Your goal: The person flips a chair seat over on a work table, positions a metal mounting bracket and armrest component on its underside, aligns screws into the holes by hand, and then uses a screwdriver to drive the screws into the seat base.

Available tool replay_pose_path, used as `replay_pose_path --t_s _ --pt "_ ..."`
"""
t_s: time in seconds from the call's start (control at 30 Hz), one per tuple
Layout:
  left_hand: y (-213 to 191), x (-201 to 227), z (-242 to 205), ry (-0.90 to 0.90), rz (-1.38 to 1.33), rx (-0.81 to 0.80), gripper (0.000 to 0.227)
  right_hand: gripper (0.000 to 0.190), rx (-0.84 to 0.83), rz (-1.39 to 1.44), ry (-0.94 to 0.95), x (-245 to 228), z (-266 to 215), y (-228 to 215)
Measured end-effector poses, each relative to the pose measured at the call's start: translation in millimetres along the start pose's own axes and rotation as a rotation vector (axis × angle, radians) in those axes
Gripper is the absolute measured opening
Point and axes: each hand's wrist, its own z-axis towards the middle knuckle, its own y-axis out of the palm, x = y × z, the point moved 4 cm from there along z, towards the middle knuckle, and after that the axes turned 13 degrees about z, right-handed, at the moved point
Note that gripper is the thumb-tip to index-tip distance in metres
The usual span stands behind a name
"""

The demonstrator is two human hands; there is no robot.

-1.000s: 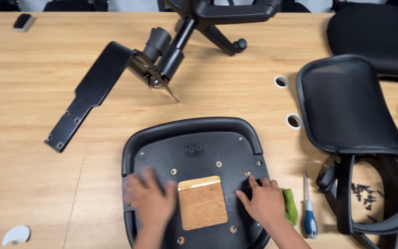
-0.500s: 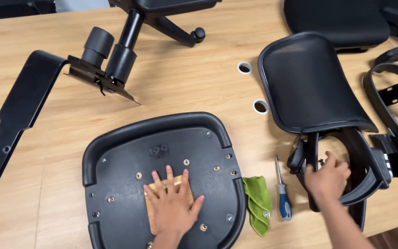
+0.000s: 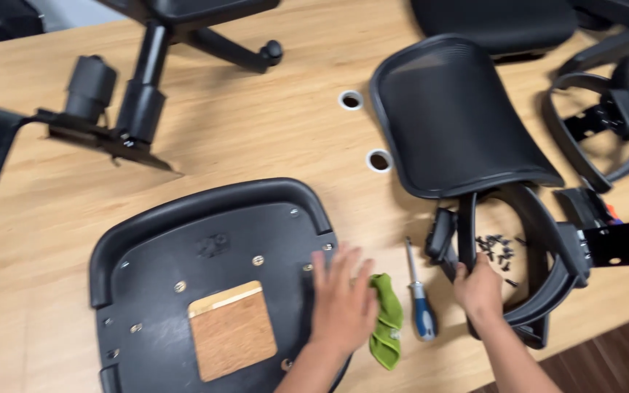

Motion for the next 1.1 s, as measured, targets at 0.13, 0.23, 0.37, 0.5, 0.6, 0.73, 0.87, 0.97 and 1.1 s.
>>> replay_pose_path --t_s 0.13,0.23,0.37,0.5,0.6,0.73,0.87,0.97,1.1 --pt "21.9 55.9 22.5 0.142 -0.232 -0.029 0.048 0.034 0.039 0.051 0.039 -11.0 -22.6 -29.3" --pt "31.5 88.8 32.8 0.129 -0.398 -0.148 0.042 0.035 0.121 0.004 0.012 -20.2 -41.8 -56.8" --pt "43.0 105.2 38.8 -0.072 -0.58 -0.443 0.036 0.025 0.087 0.206 0.142 -62.6 -67.7 -98.3" --pt "63.2 103.3 34.7 -0.216 -0.688 -0.546 0.034 0.023 0.095 0.473 0.17 -131.8 -95.2 -149.7" --pt "37.5 92.3 50.1 -0.315 -0.808 -0.435 0.036 0.026 0.065 0.712 0.151 -170.2 -114.8 -174.7" --pt "7.7 69.3 57.1 -0.379 -0.894 -0.444 0.042 0.029 -0.026 0.806 0.105 -208.3 -135.9 -191.3" --pt "0.6 28.3 53.0 -0.441 -1.091 -0.198 0.05 0.033 -0.286 0.929 -0.041 -203.3 -134.8 -181.3" --pt "-8.8 -6.9 47.0 -0.599 -1.24 -0.129 0.055 0.036 -0.5 1.105 -0.106 -226.2 -121.7 -173.9" --pt "-35.8 -55.6 28.0 -0.854 -1.299 -0.074 0.055 0.043 -0.792 1.41 -0.145 -253.4 -115.0 -149.2"
